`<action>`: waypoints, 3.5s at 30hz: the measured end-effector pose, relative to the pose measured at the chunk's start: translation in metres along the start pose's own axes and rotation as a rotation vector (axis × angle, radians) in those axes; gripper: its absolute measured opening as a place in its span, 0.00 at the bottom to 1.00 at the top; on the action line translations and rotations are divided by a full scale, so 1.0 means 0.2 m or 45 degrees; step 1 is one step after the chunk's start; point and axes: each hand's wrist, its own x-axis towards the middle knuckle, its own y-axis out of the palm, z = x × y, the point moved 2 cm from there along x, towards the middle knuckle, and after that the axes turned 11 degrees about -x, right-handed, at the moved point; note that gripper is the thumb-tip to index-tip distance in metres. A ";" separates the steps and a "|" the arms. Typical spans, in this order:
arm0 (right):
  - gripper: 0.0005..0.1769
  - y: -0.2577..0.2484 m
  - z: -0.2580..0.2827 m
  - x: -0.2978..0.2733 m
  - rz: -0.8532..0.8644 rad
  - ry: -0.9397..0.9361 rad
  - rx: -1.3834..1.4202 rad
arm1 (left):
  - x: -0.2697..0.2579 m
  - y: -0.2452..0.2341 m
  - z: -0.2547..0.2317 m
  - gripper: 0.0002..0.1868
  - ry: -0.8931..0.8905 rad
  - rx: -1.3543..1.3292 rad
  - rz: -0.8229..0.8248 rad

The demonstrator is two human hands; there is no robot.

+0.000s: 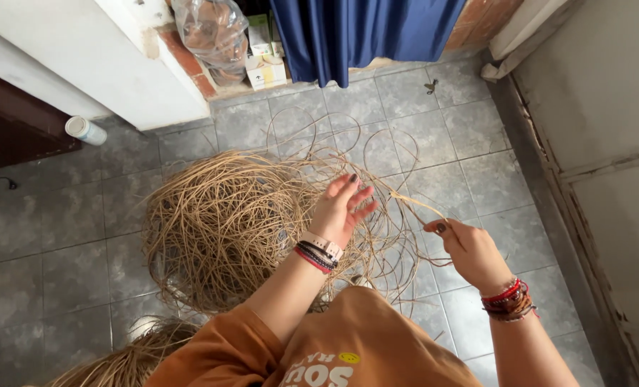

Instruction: Weaving and tying dried plant fibers onto a large circular frame to create a piece of furniture or decor

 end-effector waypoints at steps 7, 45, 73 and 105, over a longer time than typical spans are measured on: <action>0.18 0.06 -0.07 -0.02 0.020 0.013 0.004 | -0.05 0.13 0.04 0.12 0.283 0.073 0.360; 0.09 -0.26 -0.47 -0.28 -0.125 -0.137 -0.261 | -0.08 0.07 -0.19 0.10 0.562 0.164 0.057; 0.14 -0.47 -0.03 0.55 0.333 -1.140 -0.920 | -0.52 0.02 0.44 0.39 0.059 2.455 -0.350; 0.12 -0.46 -0.26 0.86 0.417 -1.281 -0.697 | -0.57 -0.29 0.67 0.10 0.145 2.709 -0.841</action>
